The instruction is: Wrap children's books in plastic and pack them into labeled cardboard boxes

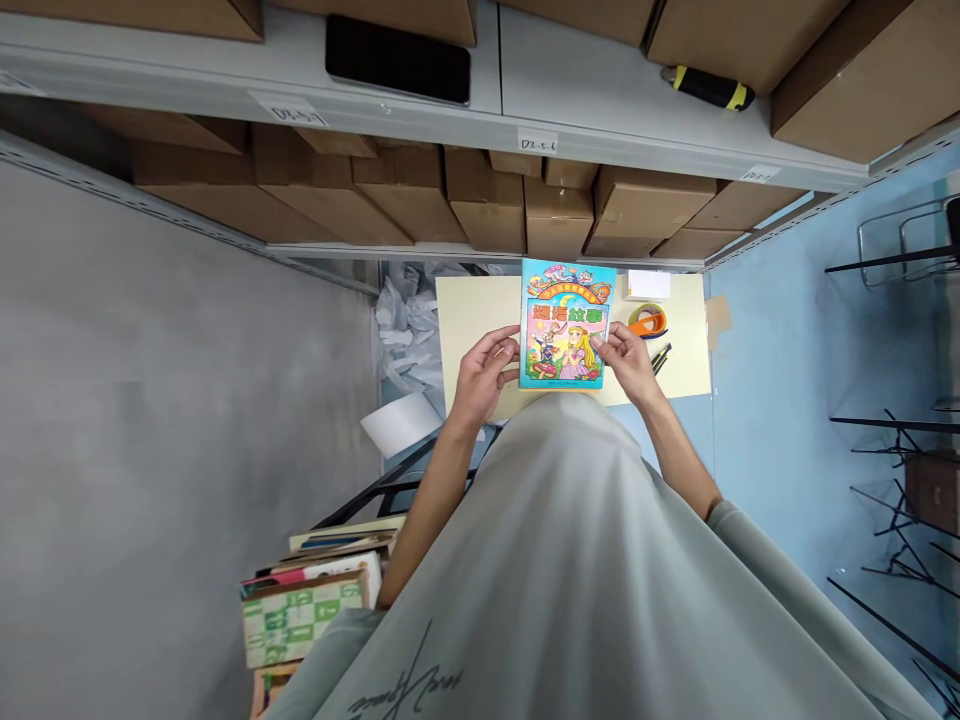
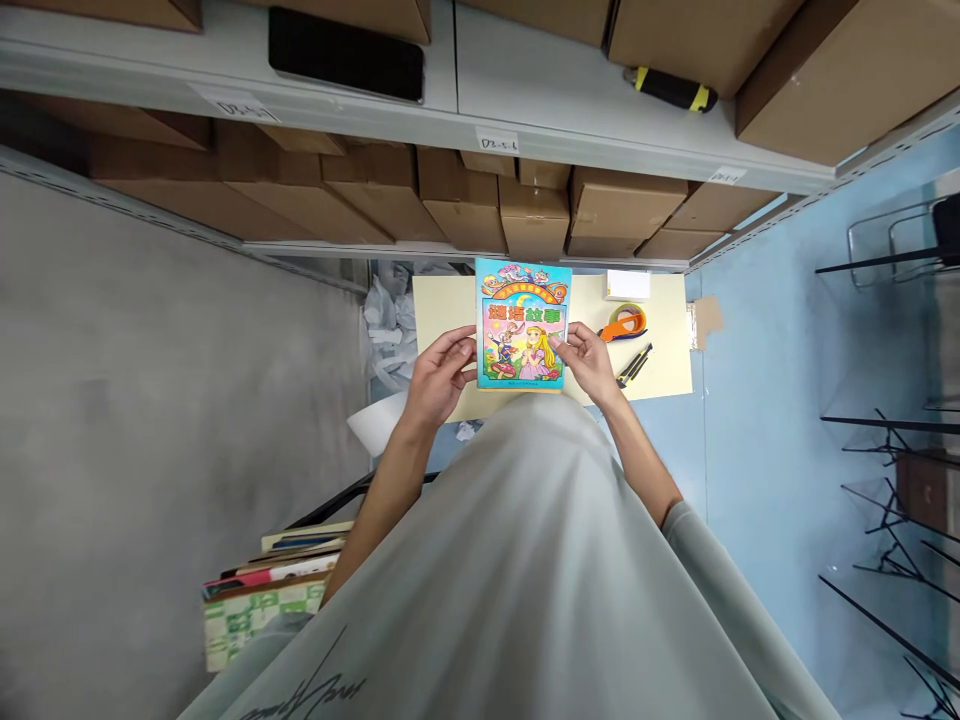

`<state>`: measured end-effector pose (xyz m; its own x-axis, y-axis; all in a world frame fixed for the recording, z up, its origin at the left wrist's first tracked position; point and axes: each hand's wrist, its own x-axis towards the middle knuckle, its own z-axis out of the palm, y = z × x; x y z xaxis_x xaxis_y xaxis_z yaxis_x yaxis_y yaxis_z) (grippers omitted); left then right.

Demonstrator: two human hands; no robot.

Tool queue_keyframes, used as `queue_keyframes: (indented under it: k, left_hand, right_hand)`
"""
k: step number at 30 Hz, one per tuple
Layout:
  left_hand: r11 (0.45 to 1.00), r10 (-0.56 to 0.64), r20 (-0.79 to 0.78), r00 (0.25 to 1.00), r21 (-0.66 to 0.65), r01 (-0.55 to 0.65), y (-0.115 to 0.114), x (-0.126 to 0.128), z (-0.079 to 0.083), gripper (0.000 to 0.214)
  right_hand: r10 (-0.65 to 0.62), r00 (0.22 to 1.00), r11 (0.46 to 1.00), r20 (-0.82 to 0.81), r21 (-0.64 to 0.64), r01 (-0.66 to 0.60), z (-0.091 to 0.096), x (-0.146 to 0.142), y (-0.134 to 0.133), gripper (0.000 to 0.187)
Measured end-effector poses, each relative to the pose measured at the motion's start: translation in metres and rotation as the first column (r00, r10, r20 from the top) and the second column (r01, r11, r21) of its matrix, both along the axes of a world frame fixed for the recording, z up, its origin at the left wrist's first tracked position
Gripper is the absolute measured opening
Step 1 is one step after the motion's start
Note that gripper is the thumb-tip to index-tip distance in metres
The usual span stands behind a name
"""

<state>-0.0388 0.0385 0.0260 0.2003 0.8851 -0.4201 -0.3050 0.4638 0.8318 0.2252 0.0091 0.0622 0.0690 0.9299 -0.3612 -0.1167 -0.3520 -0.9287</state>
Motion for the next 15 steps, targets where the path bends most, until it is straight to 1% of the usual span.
queue_keyframes:
  k: [3, 10, 15]
  left_hand:
    - [1.0, -0.001, 0.001, 1.0, -0.001, 0.001, -0.001, 0.004, 0.001, 0.053]
    - [1.0, 0.011, -0.034, 0.999, 0.002, -0.011, 0.0, 0.01, 0.003, 0.039]
    - [0.999, 0.036, -0.074, 0.997, 0.014, -0.035, 0.0, 0.016, 0.004, 0.043]
  right_hand:
    - [0.011, 1.0, 1.0, 0.0, 0.02, -0.011, 0.002, 0.003, -0.001, 0.063]
    - [0.032, 0.999, 0.998, -0.025, 0.054, -0.031, 0.002, 0.009, -0.001, 0.063]
    - [0.055, 0.998, 0.996, -0.031, 0.069, -0.053, 0.001, 0.015, 0.001, 0.061]
